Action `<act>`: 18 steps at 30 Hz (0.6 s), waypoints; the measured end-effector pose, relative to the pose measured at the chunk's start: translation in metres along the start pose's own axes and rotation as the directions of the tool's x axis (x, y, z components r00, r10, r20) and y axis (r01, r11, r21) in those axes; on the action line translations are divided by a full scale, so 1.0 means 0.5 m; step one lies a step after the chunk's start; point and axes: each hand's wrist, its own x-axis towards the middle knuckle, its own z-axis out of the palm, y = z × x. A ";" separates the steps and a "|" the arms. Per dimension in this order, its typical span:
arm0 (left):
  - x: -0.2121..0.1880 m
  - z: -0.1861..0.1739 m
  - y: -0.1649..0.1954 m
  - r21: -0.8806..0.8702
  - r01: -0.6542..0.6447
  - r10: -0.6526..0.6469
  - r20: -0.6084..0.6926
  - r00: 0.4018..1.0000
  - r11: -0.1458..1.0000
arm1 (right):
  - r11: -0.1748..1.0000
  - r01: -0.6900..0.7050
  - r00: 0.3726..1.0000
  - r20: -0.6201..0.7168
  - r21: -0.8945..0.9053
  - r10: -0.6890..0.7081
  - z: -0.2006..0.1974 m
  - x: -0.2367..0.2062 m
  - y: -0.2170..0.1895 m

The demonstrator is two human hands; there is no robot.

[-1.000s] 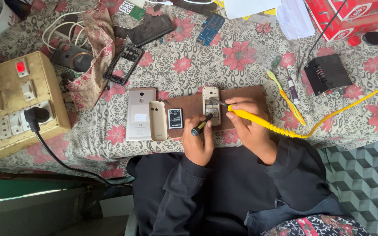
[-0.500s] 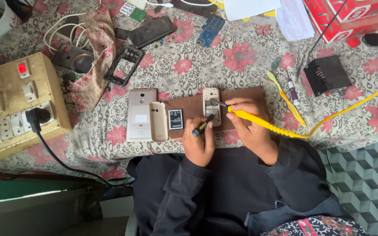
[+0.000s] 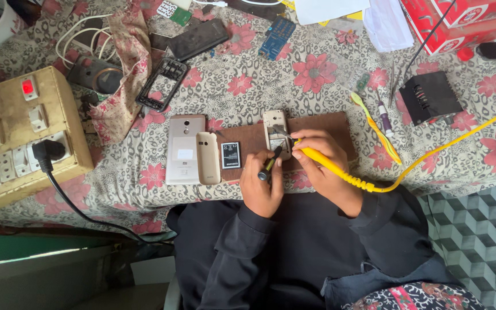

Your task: The person sits at a repair workbench and solders on the exposed internal board of an opened feature phone, holding the phone steady with one hand while applying a yellow-cabled soldering iron to the board with the other. A screwdriver and other phones and parts lie on the bench around the work area.

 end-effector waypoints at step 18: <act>-0.001 -0.001 0.001 0.003 0.017 -0.017 0.001 1.000 1.000 | 1.000 0.015 0.999 -0.037 -0.004 -0.015 -0.009 -0.004 0.022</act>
